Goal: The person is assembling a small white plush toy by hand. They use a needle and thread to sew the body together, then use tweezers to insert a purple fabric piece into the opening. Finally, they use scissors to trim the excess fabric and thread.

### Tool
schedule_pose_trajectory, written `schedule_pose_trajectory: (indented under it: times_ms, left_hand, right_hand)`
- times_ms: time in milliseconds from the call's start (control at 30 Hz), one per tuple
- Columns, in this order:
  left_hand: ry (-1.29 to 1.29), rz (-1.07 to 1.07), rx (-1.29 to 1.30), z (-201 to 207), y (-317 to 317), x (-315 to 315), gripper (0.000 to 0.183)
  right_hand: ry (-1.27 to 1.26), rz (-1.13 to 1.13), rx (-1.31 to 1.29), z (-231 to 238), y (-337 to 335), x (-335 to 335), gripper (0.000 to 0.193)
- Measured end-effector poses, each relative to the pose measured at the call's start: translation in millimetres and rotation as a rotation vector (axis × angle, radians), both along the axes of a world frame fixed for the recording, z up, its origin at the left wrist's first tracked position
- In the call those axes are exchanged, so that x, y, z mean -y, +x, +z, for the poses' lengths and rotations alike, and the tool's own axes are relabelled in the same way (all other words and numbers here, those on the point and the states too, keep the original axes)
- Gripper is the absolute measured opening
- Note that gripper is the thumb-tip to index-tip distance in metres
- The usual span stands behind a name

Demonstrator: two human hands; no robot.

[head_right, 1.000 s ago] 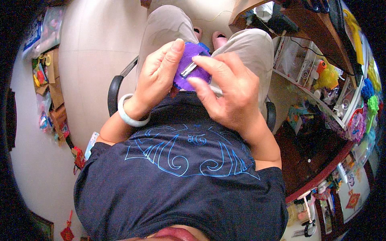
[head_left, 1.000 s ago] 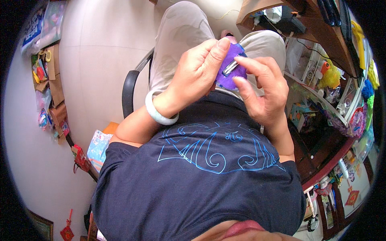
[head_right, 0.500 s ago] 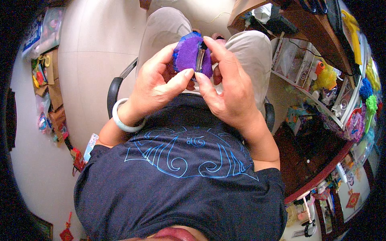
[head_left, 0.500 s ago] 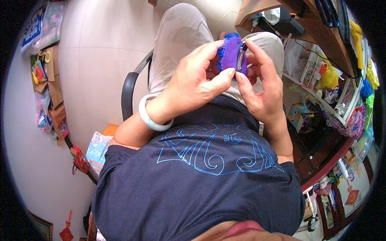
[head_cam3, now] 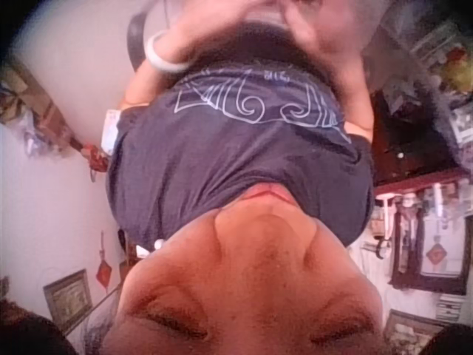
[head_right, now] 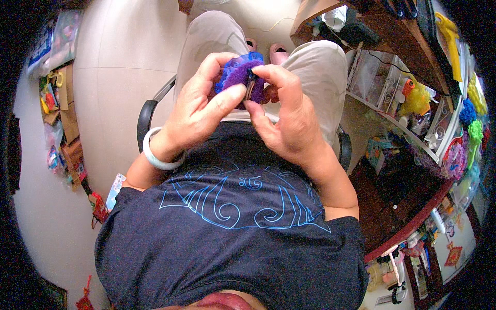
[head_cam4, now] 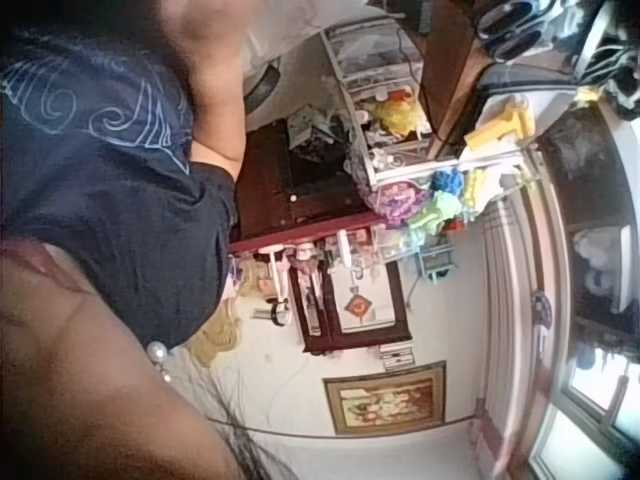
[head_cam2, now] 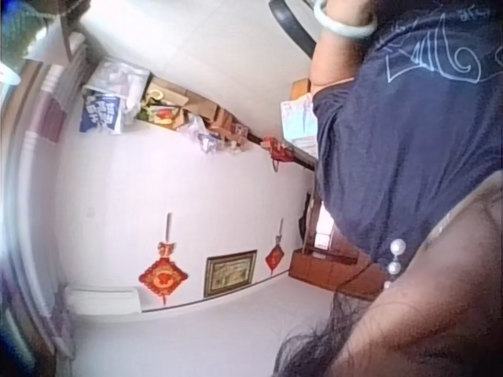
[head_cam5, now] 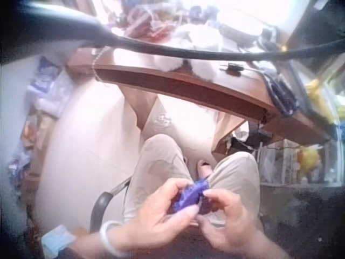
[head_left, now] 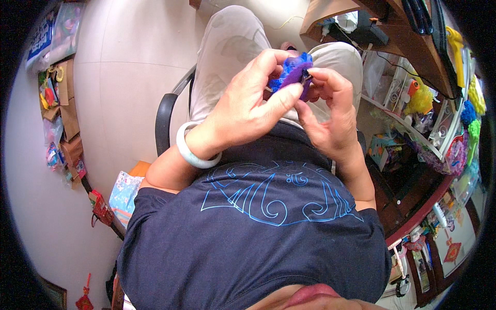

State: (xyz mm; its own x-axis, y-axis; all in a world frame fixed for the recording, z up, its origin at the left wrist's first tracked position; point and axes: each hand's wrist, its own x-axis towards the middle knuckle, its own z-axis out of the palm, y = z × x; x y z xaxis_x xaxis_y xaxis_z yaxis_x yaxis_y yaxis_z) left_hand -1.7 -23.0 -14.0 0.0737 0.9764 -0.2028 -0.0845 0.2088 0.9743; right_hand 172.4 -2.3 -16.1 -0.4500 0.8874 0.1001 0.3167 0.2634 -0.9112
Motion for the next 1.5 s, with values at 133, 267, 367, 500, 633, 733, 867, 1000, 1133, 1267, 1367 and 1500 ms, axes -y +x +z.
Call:
schedule_pose_trajectory:
  times_ms: [133,267,367,500,633,733,867,1000,1133,1267,1367,1500]
  left_hand:
    - [0.088,-0.028,-0.196,-4.1,1.1,1.6,0.026]
    - [0.403,0.034,-0.469,-10.1,1.0,-1.1,0.025]
    - [0.467,0.066,-0.486,-11.6,3.1,0.5,0.030]
    - [0.492,0.097,-0.490,-10.2,3.6,1.1,0.033]
    - [0.514,0.182,-0.471,-10.3,8.6,-2.6,0.028]
    - [0.588,0.142,-0.544,-18.7,8.9,0.8,0.032]
    - [0.763,0.115,-0.604,-27.0,5.9,-4.3,0.030]
    - [0.608,0.134,-0.411,-32.7,7.0,-5.4,0.027]
    - [0.263,0.241,0.101,-31.1,18.0,-2.6,0.020]
    - [0.115,0.221,0.230,-25.5,15.6,-5.4,0.017]
    - [0.028,0.187,0.233,-19.6,13.2,-5.2,0.019]
    - [-0.009,0.138,0.127,-23.0,12.1,-6.2,0.024]
  right_hand:
    - [0.001,0.027,0.065,6.8,3.3,-10.4,0.035]
    - [-0.178,-0.026,0.108,11.8,2.4,-10.3,0.019]
    - [-0.582,-0.055,-0.132,16.3,-1.7,-9.0,0.014]
    - [-0.681,-0.070,-0.218,15.5,-5.2,-11.6,0.021]
    - [-0.700,-0.081,-0.324,10.6,-10.6,-12.3,0.021]
    - [-0.730,-0.129,-0.381,9.8,-13.6,-13.2,0.017]
    - [-0.809,-0.196,-0.473,10.3,-17.6,-19.4,0.015]
    - [-0.865,-0.197,-0.544,0.6,-16.0,-22.4,0.018]
    - [-0.838,-0.216,-0.502,-1.8,-17.6,-20.3,0.014]
    - [-0.731,-0.222,-0.466,-0.6,-19.3,-18.1,0.017]
    - [-0.480,-0.184,-0.260,-2.4,-16.0,-15.4,0.017]
    - [-0.296,-0.161,0.055,-1.8,-13.2,-23.8,0.019]
